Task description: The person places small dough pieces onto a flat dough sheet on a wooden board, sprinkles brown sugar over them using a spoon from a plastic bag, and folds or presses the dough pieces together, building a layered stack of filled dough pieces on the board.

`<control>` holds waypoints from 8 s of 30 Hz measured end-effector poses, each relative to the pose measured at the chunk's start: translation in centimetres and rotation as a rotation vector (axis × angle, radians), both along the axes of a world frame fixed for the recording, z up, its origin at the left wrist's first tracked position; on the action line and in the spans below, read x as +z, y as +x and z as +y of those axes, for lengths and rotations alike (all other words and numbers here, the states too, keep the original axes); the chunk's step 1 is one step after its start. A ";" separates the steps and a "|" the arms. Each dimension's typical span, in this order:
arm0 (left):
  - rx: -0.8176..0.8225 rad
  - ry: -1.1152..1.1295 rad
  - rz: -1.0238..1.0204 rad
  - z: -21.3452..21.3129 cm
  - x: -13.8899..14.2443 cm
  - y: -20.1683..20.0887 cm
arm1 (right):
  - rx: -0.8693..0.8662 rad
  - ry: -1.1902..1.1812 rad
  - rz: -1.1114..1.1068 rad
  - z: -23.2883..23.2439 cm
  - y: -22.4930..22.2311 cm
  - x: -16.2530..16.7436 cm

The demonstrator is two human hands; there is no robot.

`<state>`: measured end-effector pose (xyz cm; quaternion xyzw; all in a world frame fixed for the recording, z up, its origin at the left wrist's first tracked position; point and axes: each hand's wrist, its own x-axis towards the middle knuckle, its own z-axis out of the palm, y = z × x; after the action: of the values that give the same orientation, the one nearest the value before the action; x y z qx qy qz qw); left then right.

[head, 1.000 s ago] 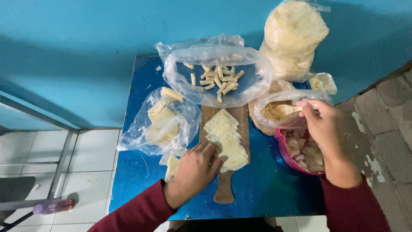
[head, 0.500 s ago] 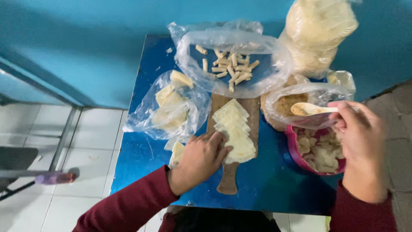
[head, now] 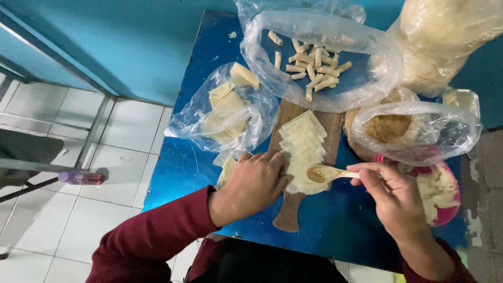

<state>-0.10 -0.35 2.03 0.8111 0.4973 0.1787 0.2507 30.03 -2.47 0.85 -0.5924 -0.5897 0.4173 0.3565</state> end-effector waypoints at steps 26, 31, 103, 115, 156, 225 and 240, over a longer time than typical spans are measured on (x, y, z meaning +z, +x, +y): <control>-0.028 0.166 0.027 -1.1 -1.4 0.9 | 0.019 0.762 -0.496 -2.5 3.1 1.8; -0.018 0.134 -0.058 -1.3 -1.1 1.1 | -0.283 0.662 -0.758 -1.2 5.8 1.4; -0.096 0.182 -0.238 0.1 -3.8 3.0 | 0.393 0.516 -0.601 1.3 -6.2 0.4; -0.055 0.097 -0.231 0.5 -3.4 3.2 | 0.394 0.405 -0.575 2.8 -6.1 0.4; -0.074 0.273 -0.310 0.8 -4.0 2.5 | 0.308 0.784 -0.927 1.0 -7.8 0.2; -0.147 0.278 -0.025 0.2 -3.8 0.8 | -0.161 0.433 -0.919 10.0 4.9 0.8; -0.082 0.181 -0.176 0.1 -2.8 0.5 | -0.393 0.033 -0.245 7.2 8.7 1.2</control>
<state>0.42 -0.26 -0.75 0.8311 0.4219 0.2829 0.2264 38.75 4.76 2.07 -0.7361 -0.5088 0.2552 0.3662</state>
